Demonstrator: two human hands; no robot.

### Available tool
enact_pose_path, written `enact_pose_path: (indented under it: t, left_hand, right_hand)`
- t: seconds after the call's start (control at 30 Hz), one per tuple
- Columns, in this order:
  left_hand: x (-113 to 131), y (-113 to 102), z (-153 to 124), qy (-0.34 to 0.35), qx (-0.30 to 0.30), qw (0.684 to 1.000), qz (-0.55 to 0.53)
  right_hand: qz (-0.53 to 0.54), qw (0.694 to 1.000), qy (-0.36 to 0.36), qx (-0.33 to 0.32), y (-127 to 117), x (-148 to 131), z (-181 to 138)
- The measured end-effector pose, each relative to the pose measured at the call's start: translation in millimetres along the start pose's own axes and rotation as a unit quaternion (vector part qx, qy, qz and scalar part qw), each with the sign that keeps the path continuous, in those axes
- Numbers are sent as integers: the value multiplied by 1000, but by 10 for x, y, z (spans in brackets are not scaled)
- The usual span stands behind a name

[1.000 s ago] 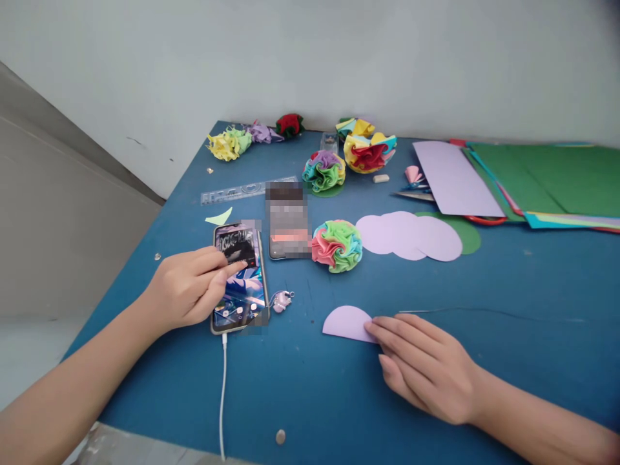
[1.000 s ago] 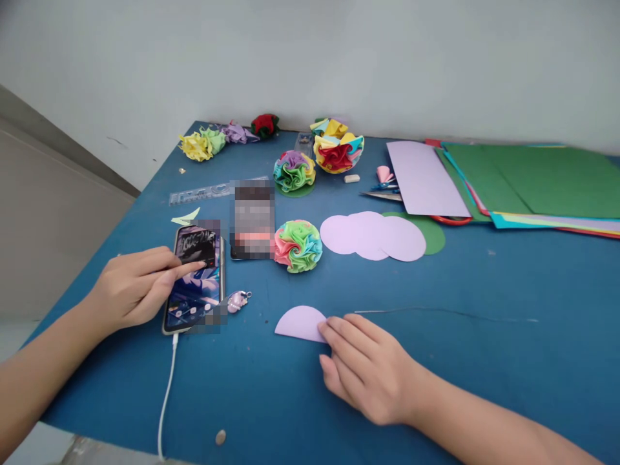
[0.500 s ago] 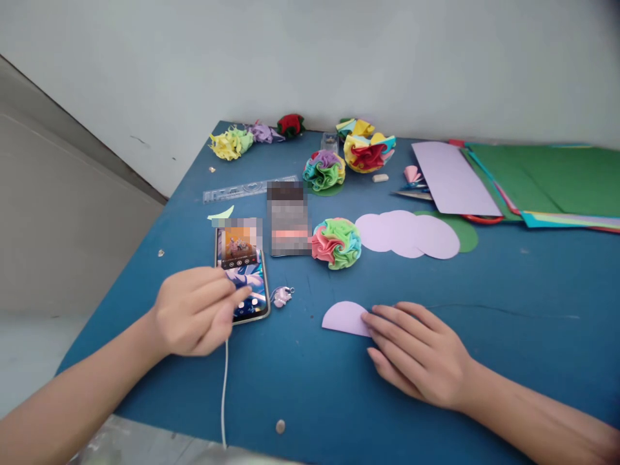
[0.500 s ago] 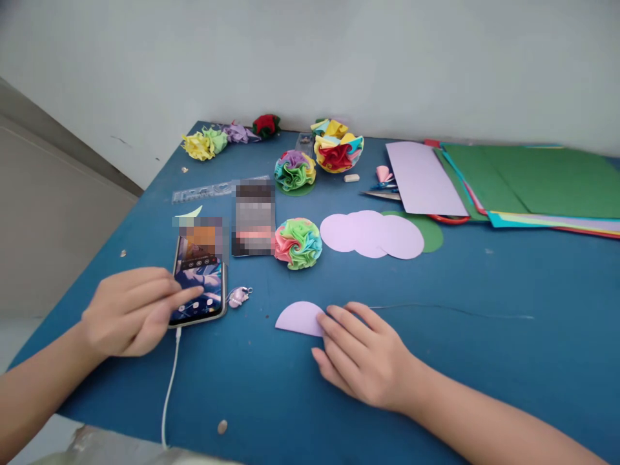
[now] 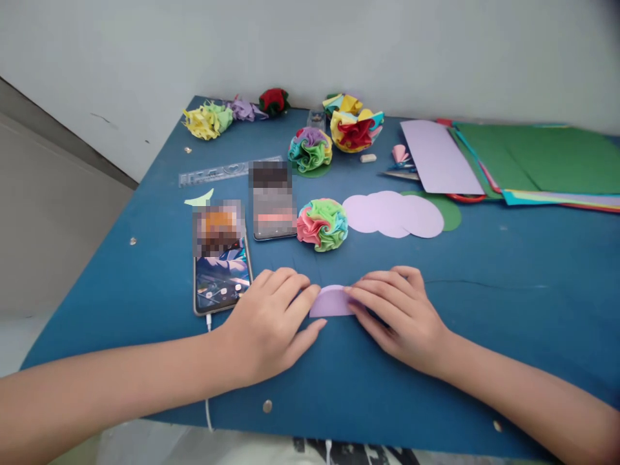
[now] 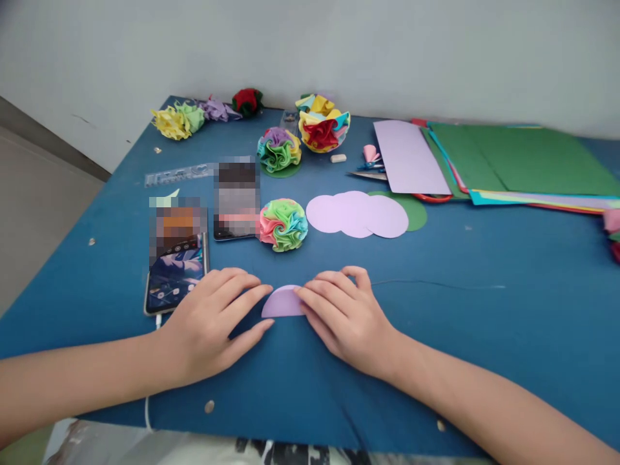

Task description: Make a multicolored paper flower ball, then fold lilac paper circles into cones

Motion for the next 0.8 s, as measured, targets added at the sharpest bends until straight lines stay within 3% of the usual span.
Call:
enact_pose_path:
  t: [0.17, 0.37, 0.63, 0.8]
  left_hand:
    - [41, -8, -6, 65, 52, 997, 4]
    - [27, -12, -90, 89, 78, 993, -18]
    - [100, 52, -108, 132, 24, 990, 35]
    - [165, 53, -158, 168, 17, 985, 41]
  right_hand:
    - [31, 995, -90, 0, -50, -46, -67]
    - [-17, 984, -174, -19, -98, -170, -135]
    - [-22, 988, -141, -65, 47, -144, -86]
    - [64, 992, -36, -99, 24, -107, -15]
Point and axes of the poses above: each hand's wrist, its own z-axis towards the middle knuckle, its own y-axis out of the palm, x = y × z, the point moved 5 cm from there along z, towards the middle knuckle, and after that the axes turned 15 degrees about y, right-handed, at the moved point
